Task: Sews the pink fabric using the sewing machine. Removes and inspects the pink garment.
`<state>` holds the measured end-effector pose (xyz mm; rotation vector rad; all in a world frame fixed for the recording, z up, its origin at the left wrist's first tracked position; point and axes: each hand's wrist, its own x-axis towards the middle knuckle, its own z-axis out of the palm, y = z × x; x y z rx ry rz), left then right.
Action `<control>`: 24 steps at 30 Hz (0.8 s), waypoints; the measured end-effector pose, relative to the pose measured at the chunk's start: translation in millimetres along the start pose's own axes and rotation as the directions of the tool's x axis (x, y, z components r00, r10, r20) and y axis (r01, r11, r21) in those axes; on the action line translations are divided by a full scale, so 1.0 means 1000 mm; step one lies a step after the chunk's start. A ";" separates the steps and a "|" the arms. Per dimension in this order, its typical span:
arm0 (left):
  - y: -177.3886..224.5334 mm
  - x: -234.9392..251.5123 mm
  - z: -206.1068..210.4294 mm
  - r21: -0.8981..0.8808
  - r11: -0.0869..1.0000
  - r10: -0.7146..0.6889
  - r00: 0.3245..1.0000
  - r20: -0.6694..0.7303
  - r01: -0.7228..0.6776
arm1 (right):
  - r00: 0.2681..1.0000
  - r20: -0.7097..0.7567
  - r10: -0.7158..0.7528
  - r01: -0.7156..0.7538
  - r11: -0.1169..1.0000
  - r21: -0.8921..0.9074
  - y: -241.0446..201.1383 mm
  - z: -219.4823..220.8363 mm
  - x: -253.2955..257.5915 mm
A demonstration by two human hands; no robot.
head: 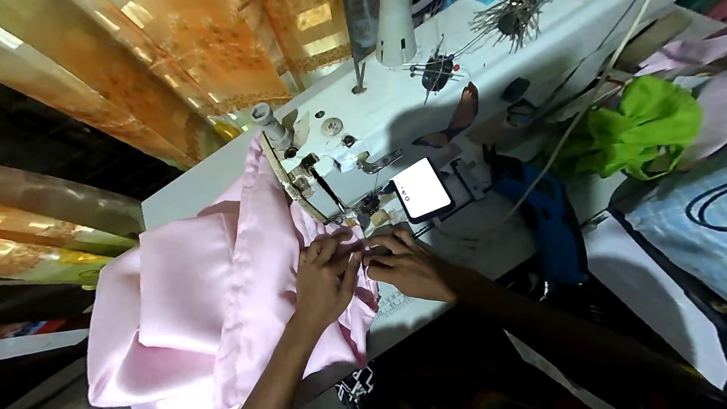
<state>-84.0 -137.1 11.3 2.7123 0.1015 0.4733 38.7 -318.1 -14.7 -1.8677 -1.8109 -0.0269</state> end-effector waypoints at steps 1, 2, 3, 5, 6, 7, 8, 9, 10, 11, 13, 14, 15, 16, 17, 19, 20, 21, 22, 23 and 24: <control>0.002 -0.001 -0.001 0.015 1.000 -0.008 1.000 0.024 0.008 | 1.000 0.001 0.002 -0.002 1.000 -0.007 0.000 -0.001 -0.001; 0.005 -0.002 -0.001 0.027 0.999 -0.020 0.999 0.038 0.019 | 1.000 0.002 0.004 -0.004 1.000 -0.011 -0.001 -0.002 -0.001; 0.008 -0.002 0.000 0.032 0.999 -0.040 0.998 0.042 0.038 | 1.000 -0.001 0.007 -0.007 1.000 -0.017 -0.001 -0.003 -0.002; 0.015 -0.003 0.002 0.034 0.996 -0.088 0.995 0.036 0.087 | 1.000 -0.019 0.012 -0.013 0.999 -0.040 -0.001 -0.003 -0.004; 0.019 -0.004 0.004 0.044 0.994 -0.106 0.994 0.026 0.105 | 0.999 -0.035 0.008 -0.010 0.999 -0.054 -0.001 -0.003 -0.004; 0.022 -0.004 0.006 0.057 0.992 -0.117 0.993 0.010 0.116 | 0.998 -0.055 -0.003 -0.001 0.998 -0.066 0.000 -0.002 -0.005; 0.023 -0.005 0.008 0.075 0.990 -0.120 0.993 -0.009 0.121 | 0.997 -0.078 -0.016 0.010 0.997 -0.071 0.001 -0.001 -0.005; 0.024 -0.005 0.010 0.091 0.988 -0.120 0.992 -0.028 0.122 | 0.995 -0.092 -0.025 0.018 0.997 -0.077 0.002 -0.001 -0.005; 0.025 -0.005 0.011 0.100 0.988 -0.116 0.992 -0.043 0.120 | 0.995 -0.097 -0.030 0.022 0.997 -0.080 0.003 0.000 -0.006; 0.025 -0.005 0.013 0.107 0.987 -0.114 0.992 -0.055 0.119 | 0.994 -0.100 -0.033 0.025 0.997 -0.079 0.003 0.000 -0.006; 0.025 -0.005 0.014 0.119 0.986 -0.111 0.992 -0.068 0.118 | 0.992 -0.124 -0.039 0.030 0.997 -0.072 0.005 0.002 -0.006; 0.025 -0.005 0.015 0.124 0.985 -0.113 0.991 -0.068 0.121 | 0.990 -0.136 -0.040 0.031 0.997 -0.070 0.006 0.003 -0.005; 0.025 -0.004 0.015 0.127 0.983 -0.123 0.990 -0.065 0.131 | 0.989 -0.143 -0.042 0.032 0.997 -0.069 0.007 0.003 -0.005; 0.026 -0.003 0.016 0.128 0.981 -0.135 0.988 -0.069 0.143 | 0.989 -0.141 -0.044 0.034 0.997 -0.070 0.009 0.002 -0.003; 0.027 -0.002 0.018 0.135 0.978 -0.148 0.986 -0.079 0.157 | 0.990 -0.137 -0.045 0.035 0.997 -0.069 0.010 0.001 -0.002; 0.029 0.001 0.021 0.158 0.969 -0.172 0.978 -0.117 0.189 | 0.990 -0.129 -0.056 0.046 0.996 -0.079 0.014 0.000 0.002; 0.029 0.002 0.023 0.167 0.965 -0.180 0.974 -0.137 0.202 | 0.990 -0.125 -0.061 0.051 0.995 -0.082 0.015 -0.001 0.003; 0.029 0.003 0.025 0.170 0.964 -0.177 0.972 -0.157 0.203 | 0.990 -0.125 -0.064 0.054 0.995 -0.083 0.017 -0.001 0.004; 0.028 0.004 0.027 0.170 0.965 -0.172 0.970 -0.169 0.201 | 0.990 -0.125 -0.067 0.056 0.995 -0.086 0.019 -0.002 0.004; 0.027 0.005 0.027 0.163 0.967 -0.166 0.970 -0.176 0.195 | 0.989 -0.128 -0.069 0.059 0.995 -0.083 0.021 -0.002 0.004; 0.026 0.005 0.028 0.151 0.971 -0.158 0.971 -0.181 0.186 | 0.989 -0.134 -0.069 0.059 0.995 -0.079 0.022 -0.002 0.004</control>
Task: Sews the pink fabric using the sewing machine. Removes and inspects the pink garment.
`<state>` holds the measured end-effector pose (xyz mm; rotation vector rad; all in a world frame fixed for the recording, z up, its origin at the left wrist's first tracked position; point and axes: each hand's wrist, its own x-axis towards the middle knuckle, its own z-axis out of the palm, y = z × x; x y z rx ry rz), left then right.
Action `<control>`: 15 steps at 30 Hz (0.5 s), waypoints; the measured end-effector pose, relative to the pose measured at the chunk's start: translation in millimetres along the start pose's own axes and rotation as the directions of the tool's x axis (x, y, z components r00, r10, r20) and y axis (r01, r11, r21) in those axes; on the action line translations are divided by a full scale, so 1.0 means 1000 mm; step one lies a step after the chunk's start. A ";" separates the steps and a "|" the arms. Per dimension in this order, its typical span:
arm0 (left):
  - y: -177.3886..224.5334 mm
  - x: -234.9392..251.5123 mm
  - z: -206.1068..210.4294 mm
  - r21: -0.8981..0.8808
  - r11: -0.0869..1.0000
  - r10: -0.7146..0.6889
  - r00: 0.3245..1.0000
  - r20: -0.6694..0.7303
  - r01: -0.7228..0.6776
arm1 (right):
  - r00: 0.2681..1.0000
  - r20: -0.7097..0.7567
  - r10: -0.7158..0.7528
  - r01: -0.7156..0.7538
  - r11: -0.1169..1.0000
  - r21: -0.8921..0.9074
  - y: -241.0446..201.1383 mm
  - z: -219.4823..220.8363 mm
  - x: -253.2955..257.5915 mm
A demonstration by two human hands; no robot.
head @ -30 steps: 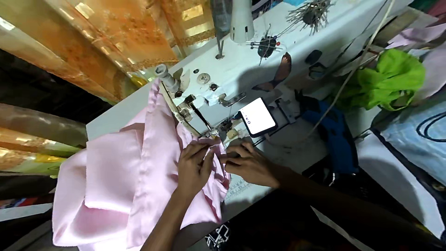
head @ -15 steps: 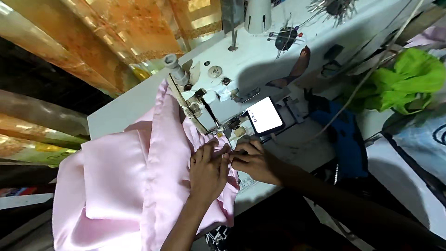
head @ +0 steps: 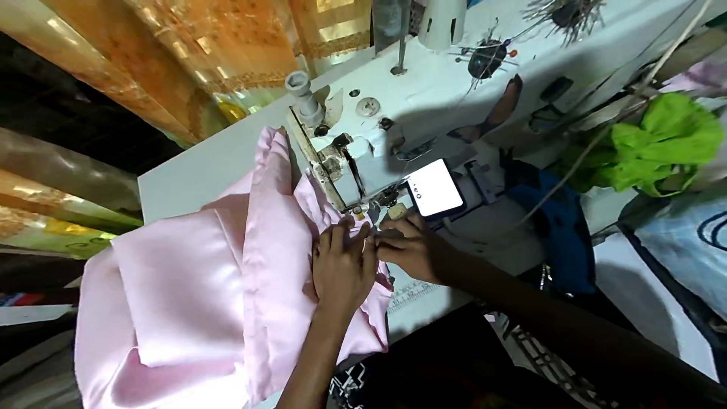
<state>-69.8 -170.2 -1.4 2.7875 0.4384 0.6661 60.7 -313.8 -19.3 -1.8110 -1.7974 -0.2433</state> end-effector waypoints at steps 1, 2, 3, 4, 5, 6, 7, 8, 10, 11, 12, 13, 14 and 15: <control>-0.001 0.001 0.000 -0.022 1.000 0.004 1.000 -0.010 -0.004 | 1.000 -0.001 0.002 -0.002 1.000 0.005 0.001 0.000 0.000; -0.003 0.001 0.000 -0.049 0.999 0.005 1.000 -0.024 -0.006 | 1.000 0.000 0.006 -0.006 1.000 0.007 0.002 0.000 0.001; -0.005 0.002 0.000 -0.086 0.996 0.003 0.999 -0.032 -0.005 | 1.000 0.004 0.011 -0.011 1.000 0.011 0.002 0.000 0.002; -0.008 0.002 -0.003 -0.123 0.992 -0.002 1.000 -0.021 -0.001 | 1.000 0.007 0.018 -0.018 1.000 0.016 0.001 0.001 0.002; -0.010 0.002 -0.007 -0.150 0.989 0.001 1.000 0.011 0.001 | 1.000 0.006 0.028 -0.028 1.000 0.011 0.001 0.001 0.002; -0.012 0.004 -0.013 -0.156 0.988 0.017 0.998 0.059 -0.008 | 0.999 0.007 0.040 -0.040 0.999 0.005 0.000 0.000 0.001; -0.014 0.007 -0.020 -0.143 0.989 0.045 0.993 0.112 -0.029 | 0.999 0.011 0.050 -0.050 0.999 -0.002 -0.001 -0.002 -0.001; -0.017 0.010 -0.028 -0.125 0.990 0.084 0.984 0.156 -0.065 | 0.998 0.012 0.058 -0.058 0.998 -0.001 -0.002 -0.004 -0.003; -0.023 0.017 -0.040 -0.114 0.982 0.173 0.965 0.197 -0.153 | 0.998 0.012 0.062 -0.062 0.998 0.003 -0.008 -0.005 -0.010; -0.027 0.020 -0.042 -0.133 0.977 0.189 0.960 0.206 -0.164 | 0.998 0.004 0.059 -0.059 0.998 0.001 -0.011 -0.004 -0.013; -0.029 0.022 -0.043 -0.172 0.974 0.185 0.960 0.212 -0.150 | 0.998 0.000 0.056 -0.056 0.998 -0.007 -0.014 -0.003 -0.016; -0.030 0.024 -0.044 -0.223 0.968 0.163 0.961 0.221 -0.113 | 0.998 0.000 0.058 -0.058 0.998 -0.015 -0.017 -0.002 -0.018; -0.029 0.025 -0.044 -0.268 0.961 0.137 0.964 0.228 -0.073 | 0.998 -0.009 0.062 -0.062 0.998 -0.025 -0.020 -0.001 -0.019; -0.028 0.026 -0.044 -0.297 0.954 0.113 0.966 0.234 -0.040 | 0.998 -0.020 0.064 -0.065 0.997 -0.033 -0.023 0.000 -0.019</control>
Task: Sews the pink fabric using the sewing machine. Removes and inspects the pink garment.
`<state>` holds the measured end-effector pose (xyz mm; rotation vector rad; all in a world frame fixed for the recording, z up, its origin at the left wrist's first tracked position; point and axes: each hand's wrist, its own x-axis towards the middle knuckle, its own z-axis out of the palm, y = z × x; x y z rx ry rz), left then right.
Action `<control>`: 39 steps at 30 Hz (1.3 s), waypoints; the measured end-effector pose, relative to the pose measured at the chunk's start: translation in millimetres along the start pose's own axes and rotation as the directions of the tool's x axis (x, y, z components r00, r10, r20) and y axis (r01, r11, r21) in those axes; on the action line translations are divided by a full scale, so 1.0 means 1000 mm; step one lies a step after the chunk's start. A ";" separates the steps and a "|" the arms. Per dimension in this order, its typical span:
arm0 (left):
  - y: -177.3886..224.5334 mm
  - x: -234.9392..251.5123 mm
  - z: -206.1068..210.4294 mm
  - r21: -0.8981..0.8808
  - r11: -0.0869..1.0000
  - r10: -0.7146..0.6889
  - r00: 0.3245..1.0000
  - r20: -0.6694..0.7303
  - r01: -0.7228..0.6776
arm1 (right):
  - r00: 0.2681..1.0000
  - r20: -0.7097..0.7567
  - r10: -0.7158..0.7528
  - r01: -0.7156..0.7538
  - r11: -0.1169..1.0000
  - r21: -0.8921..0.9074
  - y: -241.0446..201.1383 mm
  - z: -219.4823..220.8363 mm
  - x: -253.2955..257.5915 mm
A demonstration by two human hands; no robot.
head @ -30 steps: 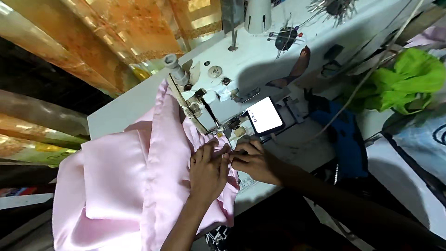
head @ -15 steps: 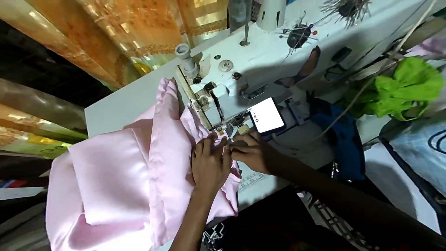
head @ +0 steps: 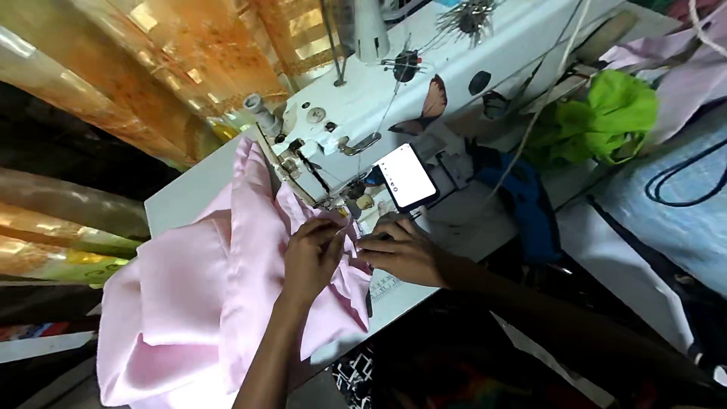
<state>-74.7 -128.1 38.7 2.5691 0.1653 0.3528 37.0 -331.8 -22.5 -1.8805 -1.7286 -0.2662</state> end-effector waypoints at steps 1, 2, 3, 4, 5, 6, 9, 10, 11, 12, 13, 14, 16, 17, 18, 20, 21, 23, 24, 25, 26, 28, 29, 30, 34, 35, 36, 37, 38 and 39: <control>0.000 0.000 0.002 -0.016 1.000 -0.015 1.000 -0.001 0.015 | 1.000 -0.006 -0.001 0.001 1.000 -0.003 -0.003 0.001 0.000; 0.000 -0.001 0.005 -0.011 1.000 -0.015 1.000 -0.003 0.015 | 1.000 -0.003 -0.003 0.003 1.000 -0.005 -0.005 0.001 0.001; -0.001 -0.002 0.008 0.018 1.000 0.000 1.000 -0.006 0.000 | 1.000 -0.002 -0.003 0.003 1.000 -0.001 -0.008 0.001 0.002; -0.002 -0.004 0.012 0.057 0.998 0.020 1.000 -0.009 -0.019 | 1.000 -0.001 -0.001 0.001 1.000 0.005 -0.009 0.001 0.002; -0.002 -0.005 0.015 0.089 0.996 0.032 0.999 -0.010 -0.031 | 1.000 -0.004 0.000 0.000 1.000 0.006 -0.010 0.002 0.002; -0.001 -0.007 0.018 0.109 0.993 0.037 0.999 -0.011 -0.035 | 1.000 -0.009 0.002 -0.002 1.000 0.002 -0.010 0.003 0.002; 0.002 -0.015 0.031 0.140 0.990 0.014 0.999 -0.050 -0.006 | 1.000 -0.008 0.009 -0.009 1.000 -0.019 -0.012 0.004 0.001; 0.005 -0.019 0.034 0.149 0.989 0.005 0.998 -0.067 0.005 | 1.000 -0.004 0.008 -0.008 0.999 -0.034 -0.012 0.004 0.001; 0.007 -0.023 0.036 0.159 0.987 -0.003 0.997 -0.076 0.015 | 1.000 -0.005 0.009 -0.010 0.999 -0.042 -0.012 0.004 0.000; 0.010 -0.027 0.038 0.180 0.983 -0.008 0.997 -0.073 0.021 | 1.000 -0.001 0.017 -0.017 0.999 -0.040 -0.012 0.003 0.000; 0.013 -0.030 0.039 0.211 0.977 -0.009 0.998 -0.063 0.022 | 1.000 -0.002 0.026 -0.026 0.999 -0.030 -0.012 0.002 -0.001; 0.015 -0.032 0.040 0.242 0.970 -0.013 0.999 -0.053 0.025 | 0.999 -0.009 0.031 -0.032 0.999 -0.024 -0.012 0.002 -0.001; 0.019 -0.033 0.043 0.292 0.955 -0.028 0.998 -0.047 0.041 | 0.999 -0.041 0.030 -0.031 0.999 -0.026 -0.011 0.004 0.000; 0.020 -0.032 0.046 0.308 0.950 -0.036 0.997 -0.062 0.054 | 0.998 -0.051 0.026 -0.028 0.999 -0.026 -0.009 0.005 0.000; 0.020 -0.032 0.049 0.318 0.946 -0.042 0.996 -0.080 0.065 | 0.998 -0.058 0.023 -0.024 1.000 -0.013 -0.008 0.006 -0.001; 0.021 -0.033 0.053 0.323 0.943 -0.046 0.994 -0.104 0.077 | 0.997 -0.069 0.027 -0.025 0.999 0.028 -0.007 0.007 -0.002; 0.021 -0.032 0.054 0.322 0.943 -0.043 0.992 -0.117 0.079 | 0.998 -0.061 0.030 -0.027 0.999 0.045 -0.007 0.006 -0.002; 0.020 -0.031 0.055 0.316 0.945 -0.038 0.988 -0.146 0.083 | 0.998 -0.044 0.036 -0.034 0.998 0.059 -0.006 0.004 -0.001; 0.019 -0.029 0.056 0.312 0.946 -0.039 0.987 -0.158 0.087 | 0.998 -0.040 0.048 -0.045 0.997 0.055 -0.006 0.004 0.000; 0.018 -0.028 0.056 0.310 0.946 -0.041 0.985 -0.165 0.091 | 0.997 -0.037 0.061 -0.059 0.997 0.052 -0.005 0.005 0.001; 0.017 -0.026 0.056 0.311 0.946 -0.042 0.984 -0.174 0.095 | 0.996 -0.037 0.076 -0.074 0.996 0.046 -0.005 0.005 0.002; 0.016 -0.022 0.058 0.302 0.946 -0.058 0.980 -0.189 0.114 | 0.995 -0.035 0.093 -0.091 0.994 0.053 -0.003 0.005 0.004; 0.015 -0.021 0.059 0.287 0.950 -0.064 0.978 -0.199 0.121 | 0.995 -0.034 0.092 -0.090 0.994 0.058 -0.002 0.005 0.005; 0.014 -0.019 0.059 0.269 0.955 -0.069 0.975 -0.210 0.125 | 0.995 -0.034 0.091 -0.088 0.994 0.061 0.000 0.006 0.007; 0.013 -0.015 0.021 0.353 0.932 -0.058 0.996 -0.069 0.078 | 0.993 -0.058 0.099 -0.094 0.992 0.081 0.003 0.005 0.011; 0.015 -0.015 0.002 0.448 0.894 -0.033 0.999 0.007 0.027 | 0.992 -0.070 0.106 -0.100 0.992 0.080 0.003 0.005 0.010; 0.016 -0.015 -0.016 0.529 0.847 0.009 0.998 0.068 -0.044 | 0.991 -0.079 0.110 -0.103 0.991 0.081 0.003 0.005 0.010; 0.019 -0.017 -0.033 0.593 0.797 0.061 0.991 0.117 -0.119 | 0.991 -0.080 0.104 -0.098 0.992 0.075 0.003 0.005 0.010; 0.024 -0.019 -0.047 0.634 0.748 0.116 0.979 0.168 -0.197 | 0.992 -0.077 0.095 -0.090 0.994 0.064 0.003 0.006 0.011; 0.032 -0.023 -0.058 0.643 0.714 0.169 0.959 0.227 -0.277 | 0.994 -0.071 0.086 -0.083 0.995 0.050 0.004 0.006 0.012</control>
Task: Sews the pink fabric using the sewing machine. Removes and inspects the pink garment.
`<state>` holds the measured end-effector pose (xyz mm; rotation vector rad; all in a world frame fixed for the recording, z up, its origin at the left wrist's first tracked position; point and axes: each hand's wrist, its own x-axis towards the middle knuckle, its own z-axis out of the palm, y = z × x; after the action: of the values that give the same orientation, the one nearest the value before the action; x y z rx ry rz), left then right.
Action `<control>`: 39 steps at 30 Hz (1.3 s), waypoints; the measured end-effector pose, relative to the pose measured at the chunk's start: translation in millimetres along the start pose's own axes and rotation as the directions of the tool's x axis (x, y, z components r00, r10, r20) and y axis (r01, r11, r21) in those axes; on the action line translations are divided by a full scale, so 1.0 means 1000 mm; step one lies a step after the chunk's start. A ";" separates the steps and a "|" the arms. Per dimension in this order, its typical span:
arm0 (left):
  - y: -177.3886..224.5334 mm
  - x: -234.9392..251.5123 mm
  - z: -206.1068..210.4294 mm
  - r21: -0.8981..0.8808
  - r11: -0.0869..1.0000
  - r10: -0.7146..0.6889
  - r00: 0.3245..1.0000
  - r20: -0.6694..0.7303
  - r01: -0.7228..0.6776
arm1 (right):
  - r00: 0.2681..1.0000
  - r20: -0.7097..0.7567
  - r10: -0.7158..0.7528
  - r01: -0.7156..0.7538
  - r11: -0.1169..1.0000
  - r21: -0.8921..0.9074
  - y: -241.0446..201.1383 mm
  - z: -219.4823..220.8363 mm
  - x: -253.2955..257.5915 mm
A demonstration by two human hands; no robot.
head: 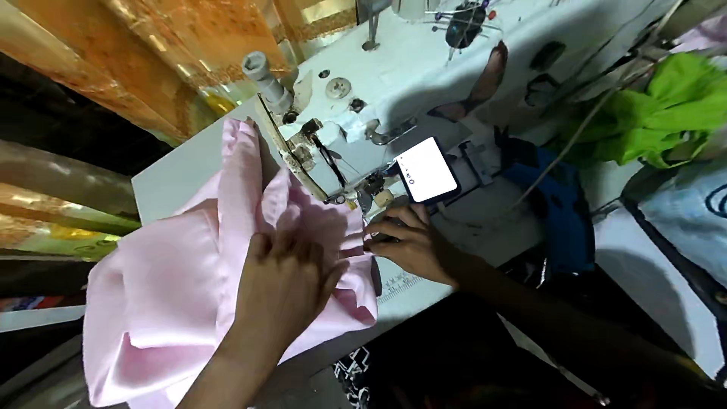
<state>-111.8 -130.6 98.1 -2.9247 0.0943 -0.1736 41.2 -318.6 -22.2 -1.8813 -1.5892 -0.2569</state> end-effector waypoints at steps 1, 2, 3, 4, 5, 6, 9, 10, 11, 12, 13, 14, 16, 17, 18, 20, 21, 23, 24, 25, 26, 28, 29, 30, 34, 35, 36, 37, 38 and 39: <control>0.005 -0.005 -0.013 0.012 0.997 0.078 0.997 0.016 -0.079 | 1.000 0.014 -0.005 0.005 1.000 -0.009 0.001 -0.001 0.002; 0.015 -0.011 -0.024 -0.003 0.989 0.146 0.989 0.031 -0.145 | 0.999 0.034 -0.008 0.009 1.000 -0.007 0.001 -0.003 0.003; 0.027 -0.016 -0.030 -0.045 0.978 0.203 0.978 0.041 -0.201 | 0.998 0.057 -0.017 0.016 1.000 0.003 0.002 -0.006 0.004; 0.040 -0.022 -0.031 -0.101 0.967 0.240 0.970 0.041 -0.235 | 0.997 0.076 -0.032 0.030 0.999 0.023 0.002 -0.008 0.006; 0.053 -0.026 -0.025 -0.159 0.957 0.248 0.968 0.027 -0.241 | 0.993 0.105 -0.052 0.047 0.998 0.048 0.003 -0.010 0.007; 0.065 -0.030 -0.016 -0.216 0.952 0.225 0.974 0.010 -0.217 | 0.988 0.134 -0.077 0.068 0.995 0.071 0.004 -0.014 0.008; 0.089 -0.034 -0.001 -0.313 0.949 -0.022 0.998 0.057 0.039 | 0.965 0.208 -0.158 0.139 0.985 0.099 0.008 -0.026 0.007; 0.092 -0.030 -0.006 -0.316 0.937 -0.119 0.987 0.110 0.148 | 0.956 0.238 -0.170 0.149 0.984 0.102 0.008 -0.029 0.005; 0.093 -0.022 -0.012 -0.303 0.923 -0.201 0.969 0.143 0.236 | 0.953 0.245 -0.176 0.157 0.983 0.094 0.008 -0.031 0.002; 0.092 -0.011 -0.018 -0.277 0.915 -0.265 0.955 0.137 0.293 | 0.957 0.228 -0.179 0.161 0.982 0.095 0.008 -0.030 -0.001; 0.089 0.001 -0.020 -0.269 0.912 -0.294 0.951 0.096 0.309 | 0.963 0.203 -0.178 0.162 0.982 0.095 0.009 -0.028 -0.003; 0.083 0.013 -0.017 -0.291 0.910 -0.291 0.955 0.057 0.294 | 0.967 0.185 -0.174 0.159 0.983 0.093 0.009 -0.025 -0.005; 0.068 0.032 -0.001 -0.389 0.880 -0.243 0.962 0.122 0.271 | 0.970 0.184 -0.158 0.137 0.983 0.123 0.009 -0.020 -0.006; 0.061 0.037 0.008 -0.411 0.859 -0.243 0.950 0.196 0.304 | 0.972 0.191 -0.141 0.115 0.984 0.139 0.009 -0.019 -0.007; 0.056 0.038 0.018 -0.400 0.848 -0.259 0.931 0.257 0.347 | 0.973 0.196 -0.123 0.095 0.985 0.145 0.008 -0.018 -0.007; 0.048 0.030 0.038 -0.362 0.854 -0.280 0.917 0.286 0.373 | 0.974 0.208 -0.093 0.066 0.989 0.133 0.008 -0.018 -0.007; 0.044 0.023 0.047 -0.353 0.876 -0.260 0.938 0.228 0.328 | 0.976 0.201 -0.089 0.064 0.990 0.129 0.007 -0.018 -0.007; 0.035 0.014 0.062 -0.317 0.923 -0.199 0.975 0.096 0.220 | 0.979 0.179 -0.093 0.072 0.990 0.121 0.005 -0.016 -0.006; 0.031 0.013 0.067 -0.285 0.942 -0.170 0.985 0.042 0.175 | 0.981 0.164 -0.099 0.079 0.989 0.123 0.005 -0.014 -0.006; 0.028 0.013 0.070 -0.254 0.958 -0.142 0.990 -0.011 0.134 | 0.984 0.146 -0.105 0.087 0.988 0.125 0.005 -0.012 -0.006; 0.024 0.015 0.073 -0.232 0.968 -0.112 0.992 -0.064 0.094 | 0.985 0.128 -0.112 0.095 0.987 0.131 0.005 -0.011 -0.006; 0.016 0.018 0.079 -0.243 0.970 -0.067 0.987 -0.147 0.030 | 0.987 0.106 -0.119 0.103 0.985 0.141 0.005 -0.010 -0.005; 0.012 0.018 0.082 -0.300 0.954 -0.073 0.980 -0.184 0.015 | 0.988 0.106 -0.117 0.100 0.984 0.147 0.005 -0.011 -0.005; 0.008 0.018 0.083 -0.392 0.920 -0.112 0.970 -0.215 0.020 | 0.988 0.107 -0.113 0.096 0.984 0.152 0.005 -0.011 -0.005; 0.002 0.016 0.078 -0.715 0.682 -0.326 0.939 -0.104 0.158 | 0.990 0.095 -0.101 0.086 0.985 0.150 0.005 -0.012 -0.005; 0.003 0.016 0.076 -0.743 0.643 -0.340 0.939 -0.059 0.186 | 0.990 0.104 -0.100 0.085 0.986 0.145 0.005 -0.012 -0.005; 0.005 0.017 0.074 -0.753 0.625 -0.337 0.941 -0.024 0.205 | 0.988 0.115 -0.101 0.086 0.988 0.129 0.005 -0.012 -0.005; 0.008 0.017 0.073 -0.744 0.633 -0.322 0.947 -0.004 0.212 | 0.987 0.121 -0.106 0.093 0.989 0.111 0.005 -0.012 -0.005; 0.012 0.017 0.072 -0.720 0.661 -0.299 0.954 0.005 0.211 | 0.985 0.126 -0.115 0.104 0.990 0.090 0.005 -0.012 -0.005; 0.016 0.016 0.072 -0.681 0.702 -0.277 0.961 0.012 0.212 | 0.983 0.132 -0.125 0.116 0.991 0.073 0.005 -0.012 -0.004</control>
<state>-87.4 -132.3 26.5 -3.6615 -0.2920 -0.3905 48.3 -329.1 -17.1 -1.7888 -1.7847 -0.1288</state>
